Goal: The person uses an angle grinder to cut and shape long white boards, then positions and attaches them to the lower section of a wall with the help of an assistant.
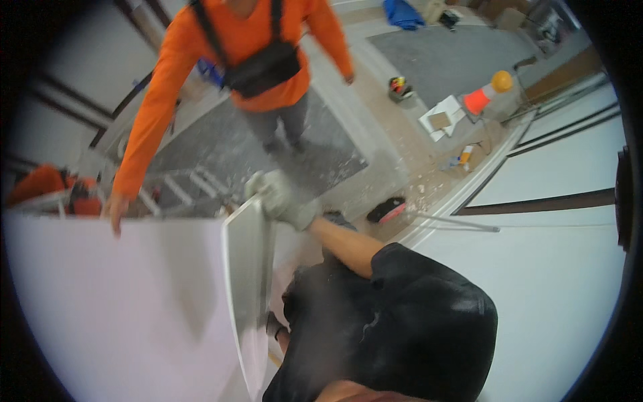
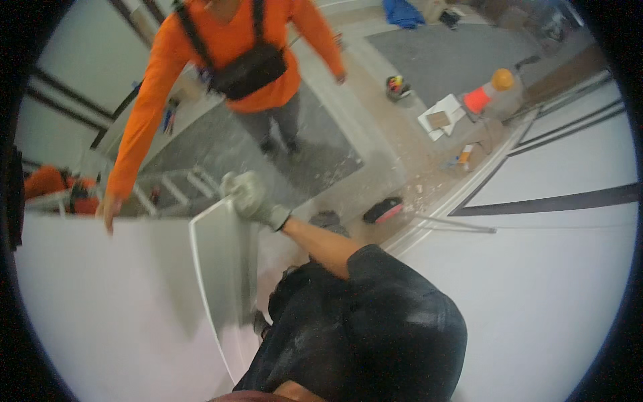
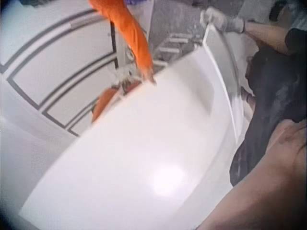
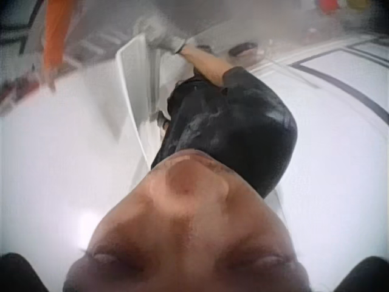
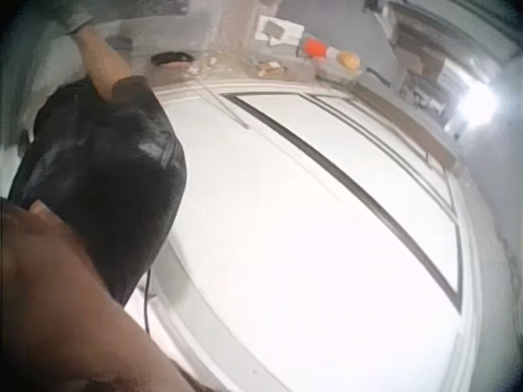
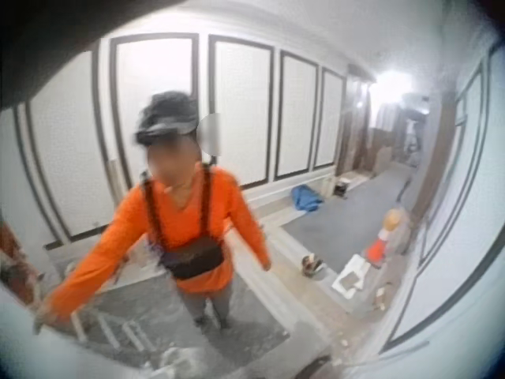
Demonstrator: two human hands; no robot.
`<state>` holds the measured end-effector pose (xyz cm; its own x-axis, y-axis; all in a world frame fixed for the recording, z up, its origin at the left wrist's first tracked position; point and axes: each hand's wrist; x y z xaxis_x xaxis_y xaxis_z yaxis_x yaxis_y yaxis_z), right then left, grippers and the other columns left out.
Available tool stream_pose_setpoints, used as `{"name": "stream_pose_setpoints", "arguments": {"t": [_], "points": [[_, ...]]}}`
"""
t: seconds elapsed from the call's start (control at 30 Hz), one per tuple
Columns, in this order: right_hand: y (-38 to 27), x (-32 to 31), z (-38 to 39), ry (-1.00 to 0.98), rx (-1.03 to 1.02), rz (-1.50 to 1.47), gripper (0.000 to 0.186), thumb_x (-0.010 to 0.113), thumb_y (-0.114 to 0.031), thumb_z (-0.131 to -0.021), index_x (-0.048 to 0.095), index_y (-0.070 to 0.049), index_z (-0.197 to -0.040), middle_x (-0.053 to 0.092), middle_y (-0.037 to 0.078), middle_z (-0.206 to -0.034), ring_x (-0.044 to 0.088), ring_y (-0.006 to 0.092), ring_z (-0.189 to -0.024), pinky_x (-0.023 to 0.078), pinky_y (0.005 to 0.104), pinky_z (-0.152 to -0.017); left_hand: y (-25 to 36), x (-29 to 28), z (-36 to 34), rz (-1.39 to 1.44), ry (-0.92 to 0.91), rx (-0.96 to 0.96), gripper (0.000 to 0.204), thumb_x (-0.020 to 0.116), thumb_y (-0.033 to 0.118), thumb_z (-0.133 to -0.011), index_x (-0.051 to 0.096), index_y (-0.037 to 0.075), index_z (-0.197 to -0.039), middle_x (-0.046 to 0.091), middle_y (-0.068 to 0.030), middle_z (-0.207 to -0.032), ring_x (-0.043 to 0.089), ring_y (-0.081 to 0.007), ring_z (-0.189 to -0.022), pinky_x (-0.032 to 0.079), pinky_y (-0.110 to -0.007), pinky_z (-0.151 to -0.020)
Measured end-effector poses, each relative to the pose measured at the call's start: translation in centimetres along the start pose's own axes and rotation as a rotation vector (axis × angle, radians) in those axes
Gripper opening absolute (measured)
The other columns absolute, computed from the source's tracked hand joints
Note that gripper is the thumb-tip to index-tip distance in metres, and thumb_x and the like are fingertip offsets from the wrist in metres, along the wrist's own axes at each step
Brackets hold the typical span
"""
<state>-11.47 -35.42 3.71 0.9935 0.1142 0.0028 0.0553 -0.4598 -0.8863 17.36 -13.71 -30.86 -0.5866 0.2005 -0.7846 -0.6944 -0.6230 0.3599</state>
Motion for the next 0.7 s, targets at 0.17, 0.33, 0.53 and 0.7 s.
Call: {"name": "stream_pose_setpoints", "arguments": {"t": [0.17, 0.33, 0.53, 0.7], "points": [[0.4, -3.7, -8.2, -0.088, -0.069, 0.283, 0.052, 0.047, -0.048, -0.104, 0.067, -0.008, -0.077, 0.067, 0.016, -0.071, 0.067, 0.0349, -0.066, 0.051, 0.0443, -0.062, 5.9, 3.4, -0.4, -0.006, 0.036, -0.073, 0.049, 0.055, 0.054, -0.098, 0.077, 0.014, -0.113, 0.077, -0.0122, -0.117, 0.072, -0.0394, -0.109, 0.055, -0.055, -0.096], [0.8, -4.6, -18.0, -0.265, -0.194, 0.34, 0.066, 0.036, -0.052, -0.107, 0.066, -0.007, -0.071, 0.062, 0.017, -0.066, 0.063, 0.0348, -0.062, 0.047, 0.0468, -0.061, 7.7, 5.8, -0.1, -0.003, 0.235, -0.146, 0.049, 0.056, 0.054, -0.097, 0.077, 0.014, -0.113, 0.077, -0.0122, -0.117, 0.072, -0.0395, -0.109, 0.055, -0.055, -0.097], [3.3, 2.1, -26.7, -0.422, -0.163, -0.057, 0.079, 0.026, -0.061, -0.109, 0.062, -0.006, -0.065, 0.055, 0.007, -0.057, 0.053, 0.0244, -0.051, 0.041, 0.0388, -0.053, 9.0, 6.5, 0.0, 0.024, 0.503, -0.461, 0.047, 0.058, 0.053, -0.096, 0.076, 0.014, -0.118, 0.075, -0.0124, -0.124, 0.069, -0.0394, -0.115, 0.053, -0.053, -0.102], [8.4, 6.5, -32.6, -0.569, -0.272, -0.064, 0.08, 0.023, -0.063, -0.11, 0.055, -0.01, -0.059, 0.054, 0.003, -0.055, 0.051, 0.0215, -0.048, 0.038, 0.0366, -0.051, 18.2, 3.3, -1.7, 0.473, 0.441, -0.769, 0.047, 0.059, 0.051, -0.096, 0.074, 0.015, -0.122, 0.073, -0.0124, -0.129, 0.066, -0.0389, -0.12, 0.051, -0.051, -0.106]]}}
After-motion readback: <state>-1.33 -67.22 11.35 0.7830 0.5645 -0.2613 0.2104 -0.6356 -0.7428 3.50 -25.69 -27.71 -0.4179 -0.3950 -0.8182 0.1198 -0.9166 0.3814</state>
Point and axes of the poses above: each hand's wrist, its own z-axis away from the middle knuckle, its own x-axis out of the palm, y = z × x
